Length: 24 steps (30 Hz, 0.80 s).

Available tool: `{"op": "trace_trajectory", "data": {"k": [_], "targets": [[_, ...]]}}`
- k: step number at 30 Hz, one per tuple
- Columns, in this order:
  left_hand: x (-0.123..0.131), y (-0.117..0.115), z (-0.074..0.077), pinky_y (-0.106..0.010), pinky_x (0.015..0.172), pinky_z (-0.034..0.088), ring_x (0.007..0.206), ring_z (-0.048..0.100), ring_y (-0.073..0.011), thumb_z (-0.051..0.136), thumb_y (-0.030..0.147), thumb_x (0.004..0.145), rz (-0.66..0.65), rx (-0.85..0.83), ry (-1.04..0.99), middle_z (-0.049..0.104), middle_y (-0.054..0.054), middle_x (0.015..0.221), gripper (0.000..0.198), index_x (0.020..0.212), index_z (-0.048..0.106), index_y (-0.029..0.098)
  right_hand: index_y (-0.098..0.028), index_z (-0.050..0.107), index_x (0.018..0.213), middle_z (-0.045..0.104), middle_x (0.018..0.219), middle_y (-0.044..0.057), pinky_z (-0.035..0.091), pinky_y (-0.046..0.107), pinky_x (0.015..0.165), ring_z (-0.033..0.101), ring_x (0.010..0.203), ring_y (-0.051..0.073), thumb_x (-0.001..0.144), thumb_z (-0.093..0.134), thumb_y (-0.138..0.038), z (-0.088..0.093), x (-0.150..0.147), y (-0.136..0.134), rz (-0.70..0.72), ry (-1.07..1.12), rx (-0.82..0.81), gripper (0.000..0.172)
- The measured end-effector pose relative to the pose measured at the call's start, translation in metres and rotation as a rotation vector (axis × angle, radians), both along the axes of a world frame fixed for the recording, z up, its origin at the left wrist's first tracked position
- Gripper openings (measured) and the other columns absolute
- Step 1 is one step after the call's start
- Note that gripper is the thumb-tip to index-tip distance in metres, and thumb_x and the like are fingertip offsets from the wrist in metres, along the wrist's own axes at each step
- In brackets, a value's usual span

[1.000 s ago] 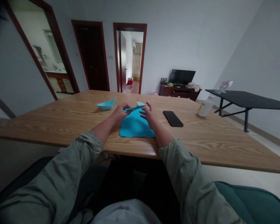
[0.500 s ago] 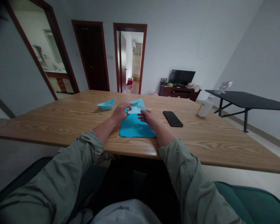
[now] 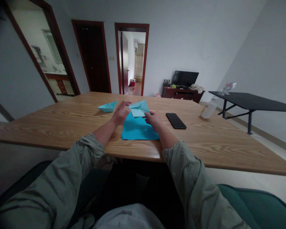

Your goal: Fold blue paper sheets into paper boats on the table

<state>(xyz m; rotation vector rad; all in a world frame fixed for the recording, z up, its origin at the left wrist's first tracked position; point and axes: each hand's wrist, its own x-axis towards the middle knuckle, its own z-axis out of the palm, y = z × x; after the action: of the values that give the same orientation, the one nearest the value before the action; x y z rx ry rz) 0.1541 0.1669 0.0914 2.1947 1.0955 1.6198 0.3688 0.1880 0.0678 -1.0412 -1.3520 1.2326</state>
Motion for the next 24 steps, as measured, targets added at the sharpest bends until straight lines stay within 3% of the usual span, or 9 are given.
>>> {"op": "trace_trajectory", "data": {"k": [3,5,7,11,17,21,24], "targets": [[-0.003,0.017,-0.003,-0.032,0.084,0.048,0.095,0.062,-0.0192,0.05,0.035,0.085,0.081,-0.262,-0.288,0.06,-0.009,0.115,0.029,0.108,0.056,0.02,-0.018,0.057,0.079,0.066,0.074,0.003,0.04,0.017,0.045,0.048,0.052,0.007,0.08,0.066,-0.034,0.003,-0.002,-0.004,0.045,-0.033,0.021,0.019],[-0.005,0.026,-0.006,-0.029,0.07,0.049,0.077,0.065,-0.0163,0.051,0.046,0.085,0.022,-0.562,-0.378,0.062,-0.006,0.104,0.032,0.104,0.056,0.022,-0.018,0.056,0.077,0.066,0.073,0.003,0.039,0.017,0.046,0.047,0.052,0.007,0.079,0.068,-0.037,0.004,-0.003,-0.006,0.072,-0.055,0.038,0.022],[-0.007,0.03,-0.008,-0.025,0.059,0.047,0.063,0.063,-0.0135,0.058,0.05,0.081,-0.084,-0.761,-0.387,0.062,-0.003,0.09,0.035,0.102,0.056,0.023,-0.018,0.056,0.077,0.064,0.072,0.002,0.039,0.018,0.046,0.047,0.052,0.007,0.077,0.068,-0.04,0.004,-0.003,-0.007,0.082,-0.077,0.055,0.025],[-0.007,0.026,-0.01,-0.021,0.053,0.047,0.055,0.057,-0.01,0.072,0.039,0.072,-0.213,-0.712,-0.397,0.059,0.001,0.071,0.034,0.097,0.058,0.02,-0.018,0.057,0.077,0.062,0.069,0.0,0.04,0.019,0.047,0.049,0.053,0.008,0.076,0.068,-0.041,0.004,-0.003,-0.007,0.074,-0.116,0.074,0.026],[-0.008,0.024,-0.011,-0.021,0.052,0.05,0.059,0.059,-0.0106,0.08,0.032,0.064,-0.295,-0.702,-0.466,0.064,0.0,0.075,0.041,0.098,0.06,0.018,-0.021,0.06,0.096,0.057,0.07,-0.004,0.043,0.02,0.051,0.055,0.059,0.009,0.076,0.066,-0.037,0.007,-0.003,-0.008,0.037,-0.07,0.091,0.026],[-0.009,0.025,-0.011,-0.023,0.053,0.051,0.056,0.06,-0.0105,0.075,0.026,0.068,-0.322,-0.726,-0.528,0.063,0.001,0.072,0.038,0.101,0.06,0.019,-0.024,0.061,0.108,0.056,0.071,-0.004,0.043,0.02,0.052,0.056,0.059,0.009,0.077,0.062,-0.032,0.009,-0.004,-0.011,0.027,-0.02,0.105,0.032],[-0.01,0.025,-0.011,-0.025,0.058,0.053,0.058,0.061,-0.0108,0.066,0.018,0.072,-0.365,-0.76,-0.547,0.063,0.0,0.072,0.024,0.096,0.062,0.019,-0.023,0.066,0.103,0.057,0.07,-0.003,0.042,0.02,0.051,0.053,0.057,0.008,0.077,0.057,-0.027,0.01,-0.005,-0.012,0.038,-0.012,0.097,0.027]]}}
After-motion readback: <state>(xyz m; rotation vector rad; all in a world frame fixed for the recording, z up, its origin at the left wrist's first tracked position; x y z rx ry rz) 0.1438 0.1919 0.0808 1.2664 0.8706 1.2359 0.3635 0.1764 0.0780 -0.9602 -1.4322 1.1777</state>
